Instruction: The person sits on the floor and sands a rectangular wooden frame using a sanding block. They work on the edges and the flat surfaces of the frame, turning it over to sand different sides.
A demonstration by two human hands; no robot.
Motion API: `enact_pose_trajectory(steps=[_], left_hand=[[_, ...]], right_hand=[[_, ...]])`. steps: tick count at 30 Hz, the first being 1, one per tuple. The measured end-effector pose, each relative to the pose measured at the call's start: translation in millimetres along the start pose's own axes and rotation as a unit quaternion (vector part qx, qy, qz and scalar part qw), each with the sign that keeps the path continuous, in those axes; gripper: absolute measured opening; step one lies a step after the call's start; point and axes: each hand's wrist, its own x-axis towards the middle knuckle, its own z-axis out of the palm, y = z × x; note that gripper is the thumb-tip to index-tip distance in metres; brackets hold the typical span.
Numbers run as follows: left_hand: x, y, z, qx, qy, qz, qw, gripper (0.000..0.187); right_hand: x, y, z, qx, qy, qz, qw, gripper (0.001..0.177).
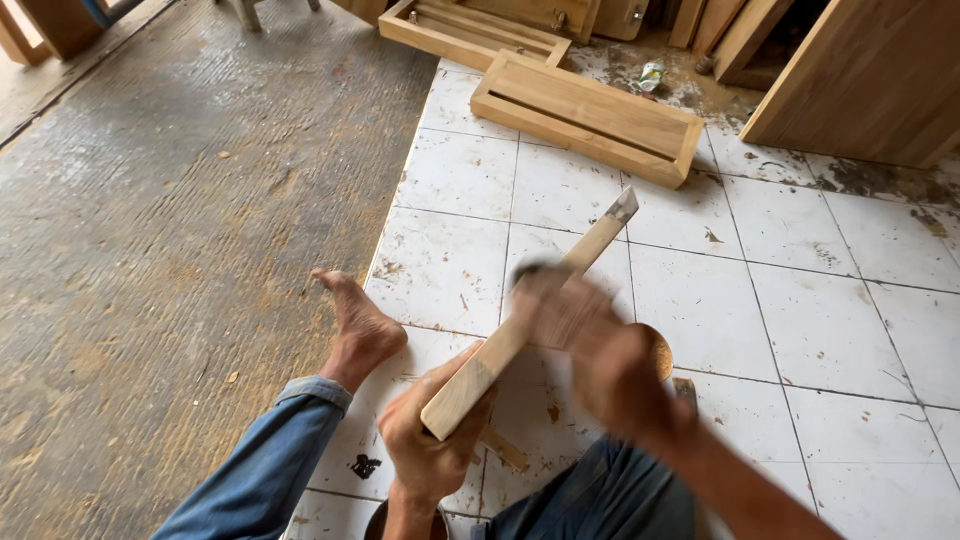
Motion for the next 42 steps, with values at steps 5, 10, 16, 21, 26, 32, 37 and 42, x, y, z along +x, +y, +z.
enact_pose_trajectory(steps=[5, 10, 16, 21, 26, 32, 37, 42], left_hand=[[0.1, 2.4, -3.8, 0.005, -0.001, 0.000, 1.000, 0.030], [-1.7, -2.6, -0.2, 0.006, -0.001, 0.012, 1.000, 0.029], [-5.0, 2.4, -6.7, 0.006, -0.021, 0.029, 0.999, 0.031], [-4.4, -0.6, -3.7, 0.010, -0.002, 0.031, 0.999, 0.030], [-1.4, -1.9, -7.8, -0.002, -0.013, 0.028, 1.000, 0.031], [-5.8, -12.0, -10.2, -0.009, 0.001, 0.026, 1.000, 0.033], [-12.6, -18.0, -17.2, -0.025, 0.001, 0.025, 0.999, 0.021], [-3.8, -8.1, -15.8, -0.054, -0.015, 0.014, 0.998, 0.034]], right_hand=[[-9.6, 88.9, -31.5, -0.135, 0.004, 0.009, 0.991, 0.071], [-26.2, 65.3, -20.3, -0.226, -0.001, 0.037, 0.973, 0.060], [-23.9, 92.9, -27.5, -0.130, 0.004, 0.025, 0.991, 0.058], [-8.3, 8.1, -0.5, -0.123, 0.017, 0.003, 0.992, 0.058], [-10.6, 71.2, -21.0, -0.113, -0.007, 0.014, 0.994, 0.062], [-12.4, -22.5, 20.6, -0.059, -0.025, -0.068, 0.996, 0.044], [-16.0, -16.2, 26.2, -0.078, -0.012, -0.069, 0.994, 0.027], [-21.0, 75.6, -27.4, -0.202, -0.004, 0.113, 0.973, 0.096]])
